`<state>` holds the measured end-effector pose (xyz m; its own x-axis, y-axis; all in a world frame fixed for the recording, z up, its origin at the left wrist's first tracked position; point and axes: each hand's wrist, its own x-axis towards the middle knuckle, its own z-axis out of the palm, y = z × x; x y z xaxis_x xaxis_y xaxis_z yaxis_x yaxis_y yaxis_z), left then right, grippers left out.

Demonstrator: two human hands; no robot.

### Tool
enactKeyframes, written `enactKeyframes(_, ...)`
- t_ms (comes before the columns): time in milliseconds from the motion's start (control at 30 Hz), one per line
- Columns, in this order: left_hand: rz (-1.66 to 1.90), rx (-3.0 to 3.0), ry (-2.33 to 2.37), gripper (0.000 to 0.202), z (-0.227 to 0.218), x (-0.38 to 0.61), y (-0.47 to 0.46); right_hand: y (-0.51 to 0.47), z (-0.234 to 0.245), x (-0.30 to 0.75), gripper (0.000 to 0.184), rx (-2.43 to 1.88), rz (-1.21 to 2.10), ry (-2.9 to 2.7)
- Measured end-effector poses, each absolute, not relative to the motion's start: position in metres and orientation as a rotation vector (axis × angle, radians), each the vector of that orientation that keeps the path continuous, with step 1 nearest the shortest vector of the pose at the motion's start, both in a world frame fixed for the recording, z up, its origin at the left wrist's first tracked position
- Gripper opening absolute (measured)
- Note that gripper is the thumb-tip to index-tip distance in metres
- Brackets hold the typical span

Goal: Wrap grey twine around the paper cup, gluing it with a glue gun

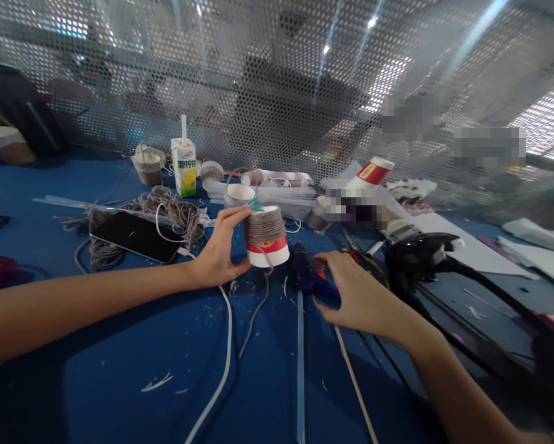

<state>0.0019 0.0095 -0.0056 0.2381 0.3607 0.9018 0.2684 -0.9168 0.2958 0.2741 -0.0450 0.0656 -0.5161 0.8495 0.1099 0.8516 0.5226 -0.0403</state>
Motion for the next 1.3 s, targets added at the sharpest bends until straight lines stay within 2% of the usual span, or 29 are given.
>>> enactKeyframes(233, 1.68, 2.472, 0.816, 0.081, -0.004, 0.003, 0.007, -0.042, 0.055, 0.266, 0.025, -1.818, -0.227, -2.563)
enactKeyframes(400, 1.608, 2.481, 0.943, 0.079, -0.003, 0.005, 0.005, -0.032, 0.057, 0.273, 0.015, -1.752, -0.253, -2.421)
enactKeyframes(467, 1.603, 2.488, 0.939, 0.08, -0.003, 0.005, 0.006, -0.032, 0.06, 0.278, 0.013, -1.669, -0.128, -2.227)
enactKeyframes(567, 1.596, 2.488, 0.918, 0.079, -0.004, 0.004, 0.007, -0.037, 0.062, 0.279, 0.016, -1.493, 0.23, -1.968)
enactKeyframes(667, 1.574, 2.484, 0.883, 0.079, -0.005, 0.004, 0.007, -0.048, 0.062, 0.27, 0.017, -1.334, 0.379, -1.932)
enactKeyframes(967, 1.52, 2.493, 0.84, 0.081, -0.004, 0.003, 0.007, -0.067, 0.059, 0.245, 0.015, -1.236, 0.151, -2.178)
enactKeyframes(1300, 1.518, 2.501, 0.757, 0.08, -0.001, 0.001, 0.006, -0.064, 0.058, 0.248, 0.017, -1.262, 0.095, -2.195)
